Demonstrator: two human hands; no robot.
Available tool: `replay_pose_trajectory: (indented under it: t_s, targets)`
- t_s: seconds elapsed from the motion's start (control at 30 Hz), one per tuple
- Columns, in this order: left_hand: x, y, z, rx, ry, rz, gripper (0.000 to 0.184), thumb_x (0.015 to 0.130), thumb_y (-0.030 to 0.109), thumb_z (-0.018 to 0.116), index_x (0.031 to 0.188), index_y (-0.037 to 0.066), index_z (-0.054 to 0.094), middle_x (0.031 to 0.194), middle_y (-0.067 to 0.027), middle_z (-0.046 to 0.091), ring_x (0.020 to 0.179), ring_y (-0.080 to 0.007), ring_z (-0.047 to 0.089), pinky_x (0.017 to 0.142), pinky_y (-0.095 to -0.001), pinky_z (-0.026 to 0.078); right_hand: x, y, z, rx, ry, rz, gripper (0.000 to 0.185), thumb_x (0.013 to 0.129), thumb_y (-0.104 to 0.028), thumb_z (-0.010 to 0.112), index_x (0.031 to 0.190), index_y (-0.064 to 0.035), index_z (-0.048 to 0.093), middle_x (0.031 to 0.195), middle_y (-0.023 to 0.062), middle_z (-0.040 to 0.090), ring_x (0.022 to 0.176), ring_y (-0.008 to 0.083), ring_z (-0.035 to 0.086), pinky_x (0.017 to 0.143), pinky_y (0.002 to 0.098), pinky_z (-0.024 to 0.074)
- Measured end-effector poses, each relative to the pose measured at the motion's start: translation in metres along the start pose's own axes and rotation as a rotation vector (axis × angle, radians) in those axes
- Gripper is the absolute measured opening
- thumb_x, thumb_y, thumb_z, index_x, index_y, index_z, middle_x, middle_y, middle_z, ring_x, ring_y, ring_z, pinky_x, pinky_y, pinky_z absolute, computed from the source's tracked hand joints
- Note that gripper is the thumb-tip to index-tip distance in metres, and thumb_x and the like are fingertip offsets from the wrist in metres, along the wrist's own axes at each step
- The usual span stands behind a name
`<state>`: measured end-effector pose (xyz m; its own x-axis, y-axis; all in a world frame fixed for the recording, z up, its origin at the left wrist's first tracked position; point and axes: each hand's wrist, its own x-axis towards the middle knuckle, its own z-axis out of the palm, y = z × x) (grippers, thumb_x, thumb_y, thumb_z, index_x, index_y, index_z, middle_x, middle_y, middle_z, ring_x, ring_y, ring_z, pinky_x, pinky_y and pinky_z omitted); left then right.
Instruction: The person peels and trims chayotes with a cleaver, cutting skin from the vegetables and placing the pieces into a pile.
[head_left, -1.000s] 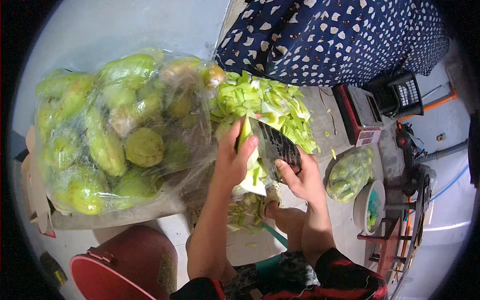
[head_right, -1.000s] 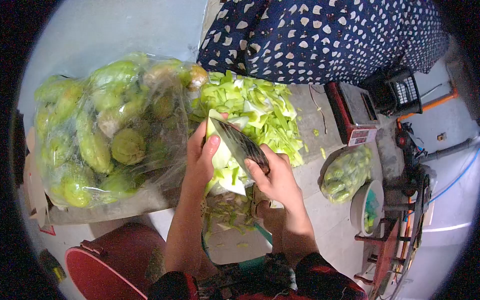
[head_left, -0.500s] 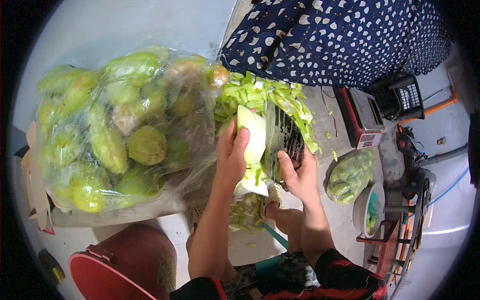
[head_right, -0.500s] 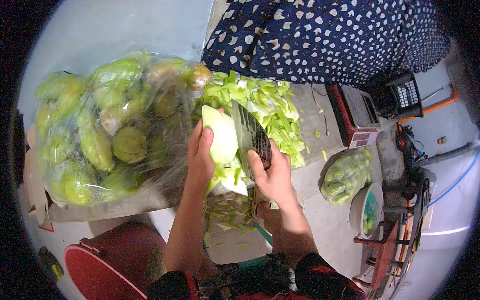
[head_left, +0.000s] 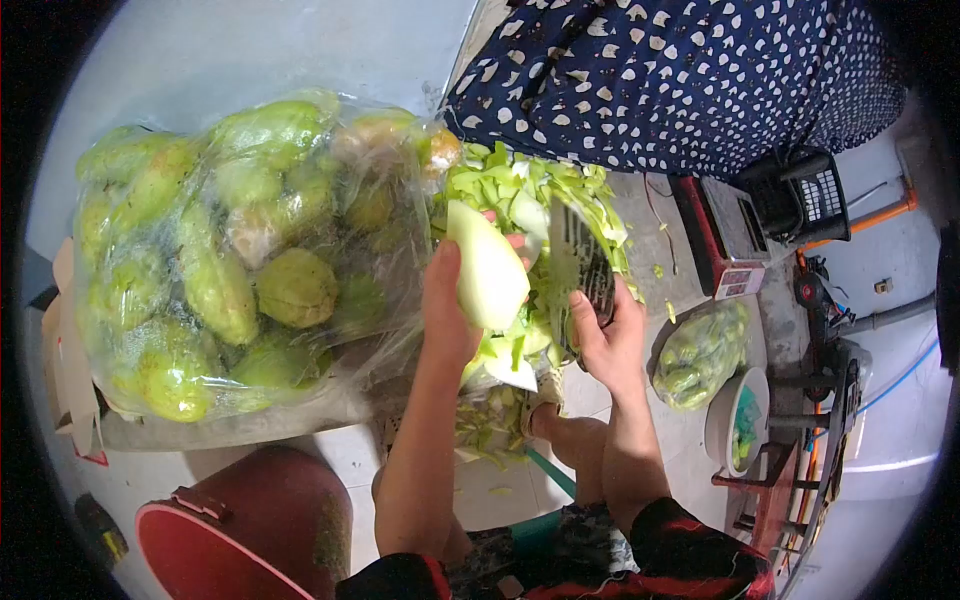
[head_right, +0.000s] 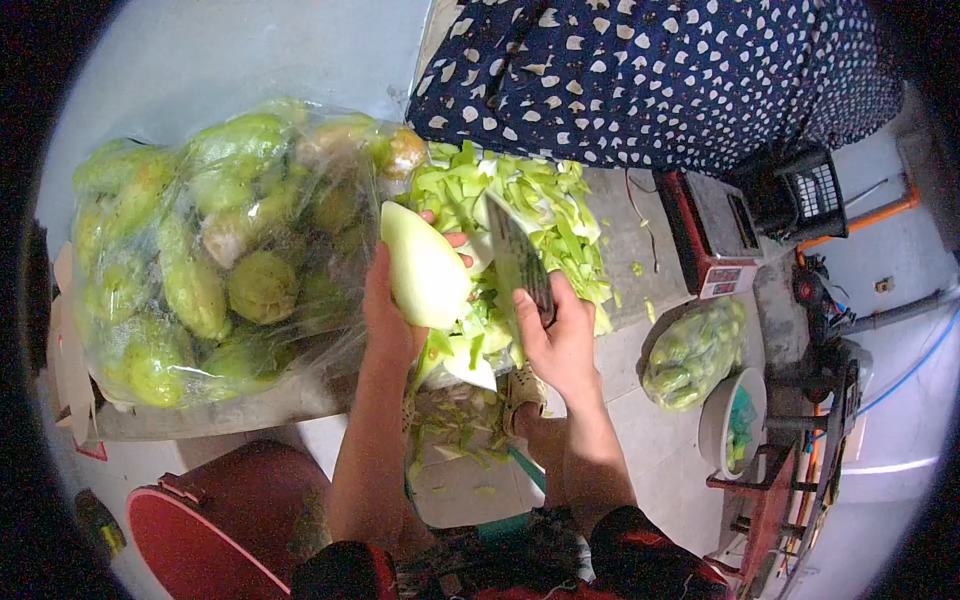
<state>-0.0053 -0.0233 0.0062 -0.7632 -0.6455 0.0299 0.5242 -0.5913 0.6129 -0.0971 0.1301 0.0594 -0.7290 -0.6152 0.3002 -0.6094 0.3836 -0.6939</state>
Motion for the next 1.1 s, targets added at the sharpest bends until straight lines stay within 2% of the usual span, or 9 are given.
replay_pose_trajectory:
  t_s: [0.07,0.1,0.17,0.27,0.33,0.53,0.73,0.83,1.1]
  targets:
    - [-0.001,0.005,0.0,-0.078,0.02,-0.055,0.071,0.097,0.056,0.034,0.139,-0.001,0.038,0.109,-0.021,0.063,0.092,-0.0294,0.065,0.073,-0.0396,0.056,-0.001,0.002,-0.004,0.274,-0.202,0.125,0.02,0.094,-0.016,0.062,0.084,-0.0008,0.052,0.053,0.0002,0.052,0.044,0.0082,0.048,0.045,0.0246,0.0379]
    - [-0.002,0.009,0.0,-0.113,-0.011,-0.074,0.07,0.096,0.057,0.037,0.136,-0.001,0.043,0.105,-0.0174,0.064,0.09,-0.0252,0.065,0.073,-0.0355,0.054,-0.002,0.0,-0.008,0.274,-0.206,0.124,0.02,0.094,-0.016,0.062,0.084,-0.0008,0.052,0.053,0.0002,0.052,0.044,0.0082,0.048,0.045,0.0246,0.0379]
    - [-0.003,0.014,-0.002,-0.149,-0.041,-0.09,0.07,0.095,0.058,0.04,0.133,-0.001,0.048,0.1,-0.0138,0.065,0.088,-0.0209,0.065,0.074,-0.0314,0.053,-0.004,-0.004,-0.018,0.592,-0.34,0.264,0.026,0.096,-0.023,0.061,0.082,-0.0026,0.052,0.054,-0.001,0.052,0.045,0.0074,0.049,0.044,0.0243,0.038]
    - [-0.004,0.017,-0.002,-0.063,-0.007,-0.083,0.065,0.098,0.054,0.033,0.133,0.0,0.048,0.096,-0.0087,0.063,0.082,-0.0169,0.063,0.069,-0.0326,0.054,-0.005,-0.001,-0.022,0.559,-0.41,0.238,0.028,0.097,-0.026,0.059,0.084,-0.0027,0.053,0.054,-0.0001,0.052,0.045,0.0081,0.049,0.043,0.0244,0.0385]
    - [-0.007,0.022,0.0,-0.137,-0.139,-0.107,0.064,0.099,0.052,0.035,0.13,0.0,0.051,0.094,-0.0056,0.062,0.08,-0.0131,0.061,0.069,-0.0285,0.052,-0.006,-0.001,-0.022,0.546,-0.435,0.236,0.027,0.097,-0.025,0.06,0.085,-0.0026,0.053,0.054,0.0001,0.052,0.045,0.0082,0.049,0.043,0.0243,0.0384]
    - [-0.009,0.023,0.006,-0.128,-0.053,-0.15,0.066,0.097,0.053,0.039,0.131,-0.001,0.05,0.092,-0.0059,0.062,0.079,-0.0135,0.061,0.067,-0.0271,0.051,-0.004,0.003,-0.027,0.63,-0.439,0.309,0.026,0.096,-0.025,0.061,0.085,-0.0025,0.053,0.055,0.0006,0.051,0.044,0.009,0.048,0.043,0.0242,0.0376]
    - [-0.01,0.027,0.005,-0.099,-0.116,-0.134,0.063,0.092,0.05,0.049,0.126,-0.003,0.056,0.089,-0.0069,0.063,0.076,-0.013,0.061,0.067,-0.0261,0.051,-0.004,0.005,-0.029,0.608,-0.446,0.352,0.025,0.096,-0.024,0.062,0.085,-0.0024,0.054,0.054,0.0005,0.05,0.044,0.0091,0.048,0.042,0.0245,0.0371]
    - [-0.009,0.026,0.002,0.009,-0.146,-0.158,0.076,0.089,0.062,0.046,0.13,-0.002,0.05,0.092,-0.0073,0.062,0.08,-0.0146,0.061,0.069,-0.0279,0.052,-0.004,0.006,-0.028,0.649,-0.449,0.337,0.024,0.095,-0.023,0.062,0.087,-0.0022,0.055,0.053,0.0004,0.05,0.043,0.009,0.048,0.041,0.0246,0.037]
    - [-0.009,0.027,0.001,0.039,-0.146,-0.165,0.075,0.09,0.061,0.046,0.131,-0.002,0.05,0.099,-0.0091,0.062,0.084,-0.0155,0.062,0.072,-0.0292,0.053,-0.005,0.008,-0.031,0.627,-0.438,0.344,0.023,0.095,-0.022,0.062,0.088,-0.0017,0.054,0.053,0.0002,0.049,0.043,0.009,0.047,0.042,0.0248,0.0374]
